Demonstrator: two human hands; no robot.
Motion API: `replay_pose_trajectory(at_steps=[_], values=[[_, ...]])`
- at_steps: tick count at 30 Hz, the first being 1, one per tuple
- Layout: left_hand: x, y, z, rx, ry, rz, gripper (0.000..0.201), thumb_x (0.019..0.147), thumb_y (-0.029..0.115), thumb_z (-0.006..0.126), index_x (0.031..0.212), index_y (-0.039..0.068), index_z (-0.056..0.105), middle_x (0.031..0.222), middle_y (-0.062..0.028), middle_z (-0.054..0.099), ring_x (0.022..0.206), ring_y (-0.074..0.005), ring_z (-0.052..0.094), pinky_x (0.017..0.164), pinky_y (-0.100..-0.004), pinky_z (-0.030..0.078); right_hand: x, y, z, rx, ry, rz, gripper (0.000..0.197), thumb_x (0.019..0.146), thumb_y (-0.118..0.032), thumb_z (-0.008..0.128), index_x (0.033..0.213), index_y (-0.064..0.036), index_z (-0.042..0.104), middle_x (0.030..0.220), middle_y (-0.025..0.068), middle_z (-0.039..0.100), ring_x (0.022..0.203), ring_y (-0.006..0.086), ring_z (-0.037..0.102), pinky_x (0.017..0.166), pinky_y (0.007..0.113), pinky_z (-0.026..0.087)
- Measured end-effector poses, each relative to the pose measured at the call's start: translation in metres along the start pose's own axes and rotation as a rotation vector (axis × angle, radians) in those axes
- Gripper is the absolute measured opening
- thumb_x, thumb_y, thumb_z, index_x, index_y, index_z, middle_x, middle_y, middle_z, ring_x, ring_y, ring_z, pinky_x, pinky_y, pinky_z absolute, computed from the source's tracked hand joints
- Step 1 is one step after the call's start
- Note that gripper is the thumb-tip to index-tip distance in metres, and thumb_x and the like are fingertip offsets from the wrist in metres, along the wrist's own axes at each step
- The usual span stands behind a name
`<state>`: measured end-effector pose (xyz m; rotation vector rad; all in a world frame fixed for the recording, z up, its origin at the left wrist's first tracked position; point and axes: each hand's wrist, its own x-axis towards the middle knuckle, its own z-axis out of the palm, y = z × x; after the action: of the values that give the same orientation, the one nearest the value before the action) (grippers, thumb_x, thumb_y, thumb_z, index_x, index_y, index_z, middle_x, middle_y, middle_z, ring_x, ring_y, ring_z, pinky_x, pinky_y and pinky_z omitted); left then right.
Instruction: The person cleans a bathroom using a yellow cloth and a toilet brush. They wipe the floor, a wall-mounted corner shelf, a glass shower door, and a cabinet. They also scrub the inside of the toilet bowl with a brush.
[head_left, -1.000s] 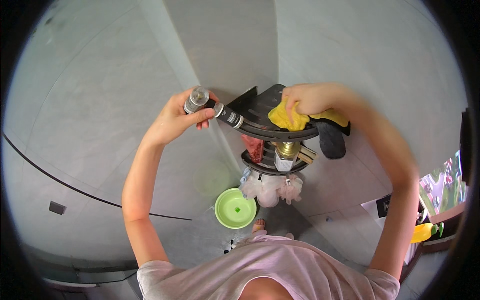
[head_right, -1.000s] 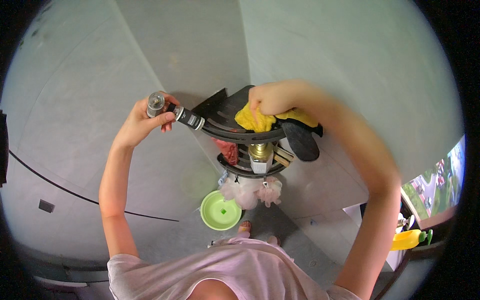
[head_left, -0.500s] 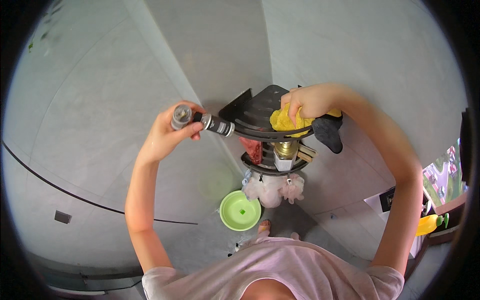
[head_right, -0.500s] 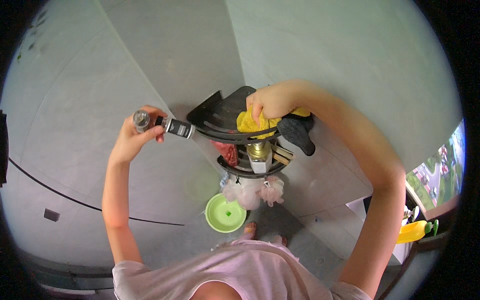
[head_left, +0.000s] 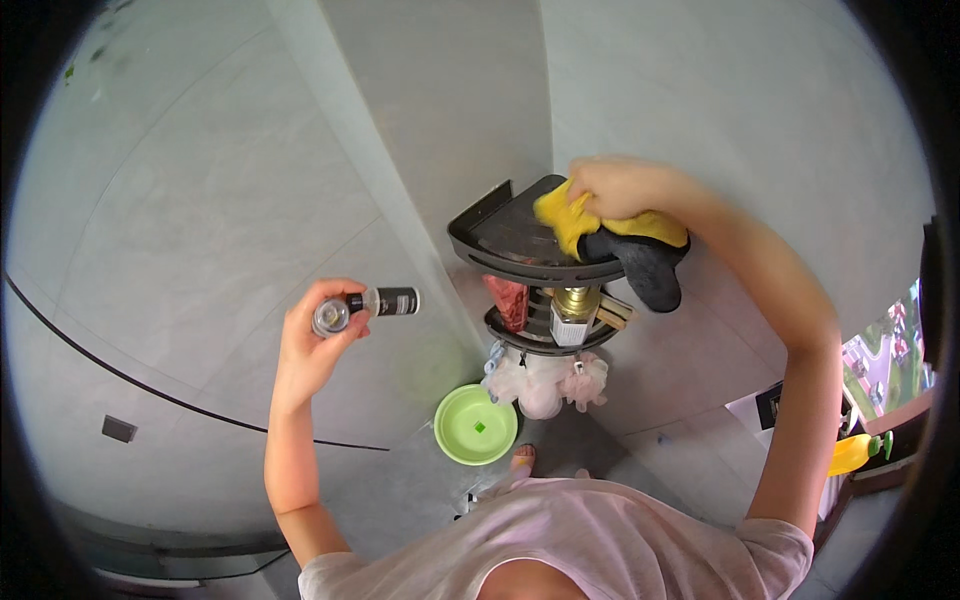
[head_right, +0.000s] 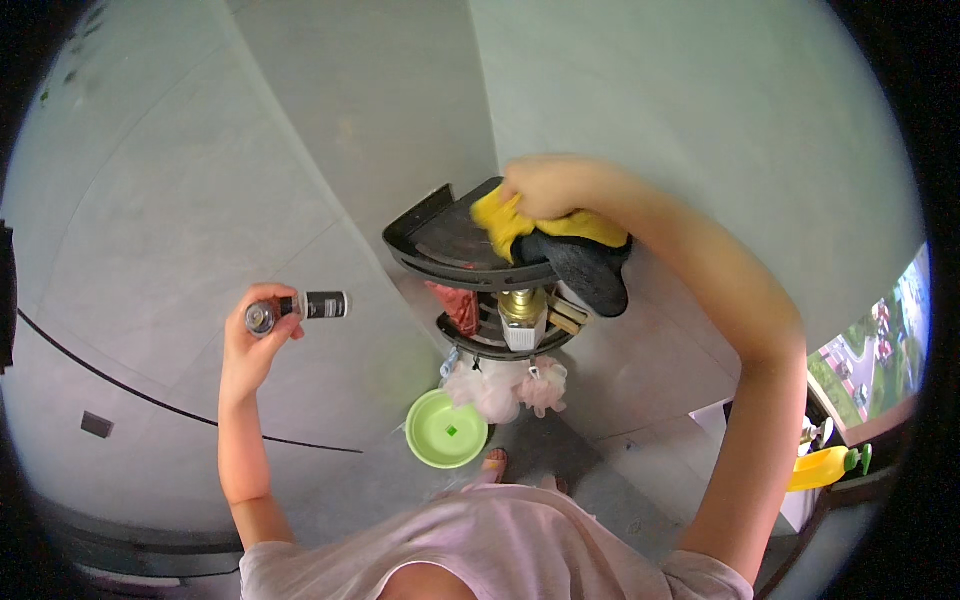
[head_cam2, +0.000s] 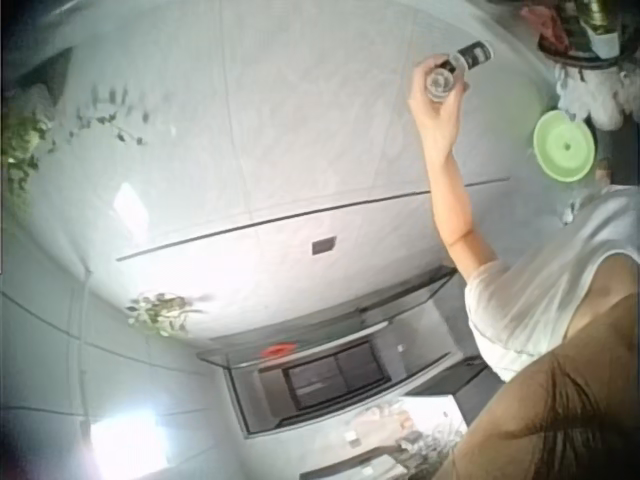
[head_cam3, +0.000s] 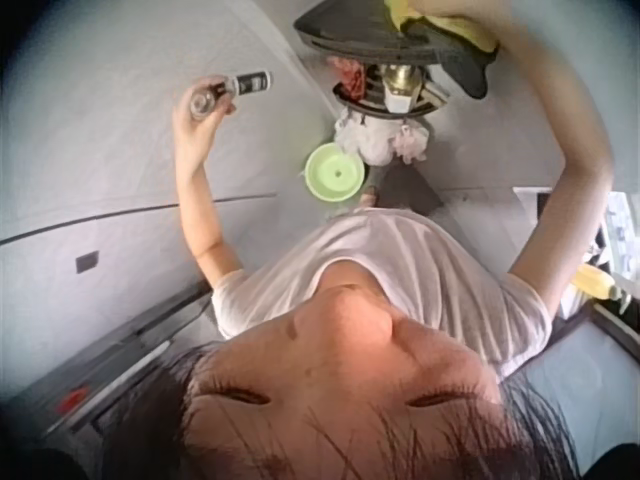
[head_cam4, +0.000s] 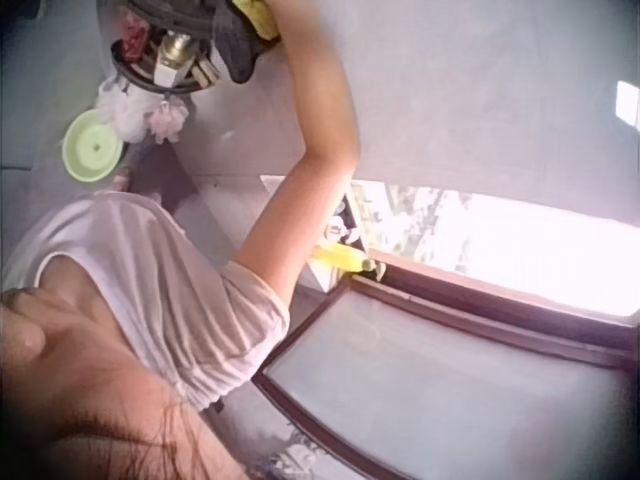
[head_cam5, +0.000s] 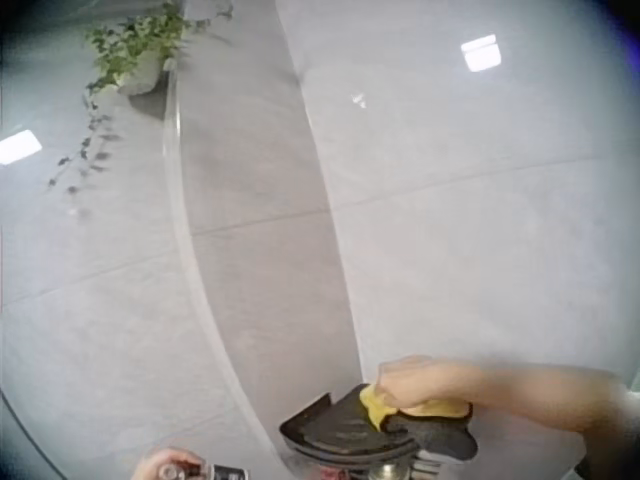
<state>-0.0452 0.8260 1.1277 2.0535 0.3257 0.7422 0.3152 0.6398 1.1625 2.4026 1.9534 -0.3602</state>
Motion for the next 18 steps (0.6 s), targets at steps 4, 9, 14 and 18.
replay_pose_trajectory(at_steps=[4,9,14,18], values=[[-0.009,-0.004,-0.002,-0.04,0.055,-0.037,0.024,0.084,-0.008,0.06,0.106,0.0,0.06,0.081,-0.0041,0.058,0.07,-0.0127,0.061,0.062,-0.0263,0.049,0.015,-0.029,0.015,-0.169,0.206,0.093,0.027,0.082,-0.014,0.061,0.107,-0.0074,0.07,0.112,0.0191,0.058,0.11,0.0351,0.054,0.094,0.045,0.047],[0.001,-0.008,0.003,-0.165,0.037,0.033,0.021,0.087,-0.006,0.064,0.106,0.001,0.062,0.085,-0.0035,0.06,0.071,-0.0116,0.061,0.063,-0.0264,0.051,0.032,-0.026,0.042,-0.113,0.363,-0.211,0.034,0.083,-0.023,0.065,0.115,-0.0103,0.063,0.121,0.0186,0.053,0.113,0.0371,0.052,0.096,0.047,0.047],[0.009,-0.007,0.021,-0.26,0.041,0.058,0.023,0.087,-0.006,0.063,0.109,0.001,0.062,0.087,-0.0036,0.059,0.072,-0.012,0.061,0.064,-0.0267,0.05,0.017,0.004,0.03,-0.469,0.309,0.035,0.021,0.086,-0.017,0.061,0.102,-0.0074,0.072,0.109,0.0138,0.063,0.102,0.0336,0.064,0.082,0.043,0.055],[0.012,0.0,0.025,-0.237,0.024,0.082,0.023,0.087,-0.006,0.064,0.108,0.001,0.062,0.087,-0.0038,0.059,0.072,-0.012,0.061,0.063,-0.0265,0.05,-0.012,-0.006,0.02,-0.709,0.073,0.058,0.02,0.084,-0.016,0.064,0.099,-0.008,0.075,0.106,0.0119,0.071,0.102,0.0292,0.067,0.084,0.039,0.055]])
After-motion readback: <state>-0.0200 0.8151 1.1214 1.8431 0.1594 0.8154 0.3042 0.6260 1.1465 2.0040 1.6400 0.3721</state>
